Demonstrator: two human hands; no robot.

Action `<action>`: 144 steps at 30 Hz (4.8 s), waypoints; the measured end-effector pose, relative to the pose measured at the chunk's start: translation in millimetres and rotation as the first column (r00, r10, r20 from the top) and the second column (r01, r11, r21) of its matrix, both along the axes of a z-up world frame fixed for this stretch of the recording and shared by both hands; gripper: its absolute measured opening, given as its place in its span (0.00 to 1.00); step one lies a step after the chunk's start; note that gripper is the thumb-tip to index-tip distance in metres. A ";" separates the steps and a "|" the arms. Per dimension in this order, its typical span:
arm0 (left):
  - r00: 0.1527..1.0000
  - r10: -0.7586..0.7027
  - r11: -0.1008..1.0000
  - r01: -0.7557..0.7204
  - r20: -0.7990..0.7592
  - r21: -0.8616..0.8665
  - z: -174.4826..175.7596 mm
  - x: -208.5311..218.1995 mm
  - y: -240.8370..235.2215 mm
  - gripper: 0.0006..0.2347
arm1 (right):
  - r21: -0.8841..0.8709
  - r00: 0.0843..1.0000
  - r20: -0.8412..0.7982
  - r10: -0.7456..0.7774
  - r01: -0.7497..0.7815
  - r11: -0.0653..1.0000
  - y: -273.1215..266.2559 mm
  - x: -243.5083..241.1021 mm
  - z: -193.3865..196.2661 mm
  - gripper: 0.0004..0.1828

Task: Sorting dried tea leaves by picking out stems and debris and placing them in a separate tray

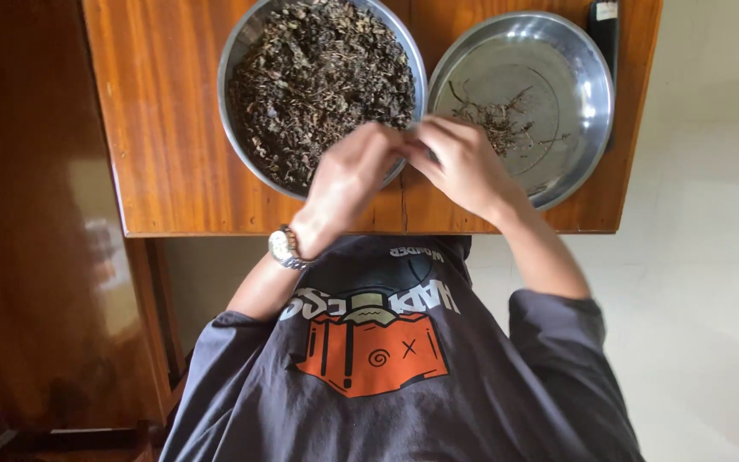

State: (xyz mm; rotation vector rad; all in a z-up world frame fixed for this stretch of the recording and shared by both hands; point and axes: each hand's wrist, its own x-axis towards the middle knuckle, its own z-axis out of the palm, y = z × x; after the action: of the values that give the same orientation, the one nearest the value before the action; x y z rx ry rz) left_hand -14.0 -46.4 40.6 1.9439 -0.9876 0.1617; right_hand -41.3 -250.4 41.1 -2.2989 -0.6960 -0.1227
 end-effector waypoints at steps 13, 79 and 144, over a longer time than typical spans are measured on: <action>0.972 0.054 0.885 -0.153 0.230 0.439 -23.7 59.4 14.7 0.13 | -0.024 0.908 0.116 -0.404 0.409 0.912 -62.9 -50.5 -36.8 0.05; 0.887 0.282 0.777 -0.434 0.365 0.456 -49.8 89.1 78.6 0.02 | -0.013 0.891 0.217 -0.400 0.412 0.911 -48.9 -30.1 -38.3 0.02; 0.865 0.057 0.972 -0.163 -0.498 -0.172 4.4 38.0 54.2 0.04 | 0.098 0.960 0.238 -0.148 0.128 0.987 64.1 48.3 -51.4 0.11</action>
State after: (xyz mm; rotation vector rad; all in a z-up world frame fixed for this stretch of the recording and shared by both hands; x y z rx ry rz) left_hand 24.0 7.9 44.9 1.7223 -0.4975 -0.1580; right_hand 7.0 -186.3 -10.4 -2.2738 -0.6380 -0.4985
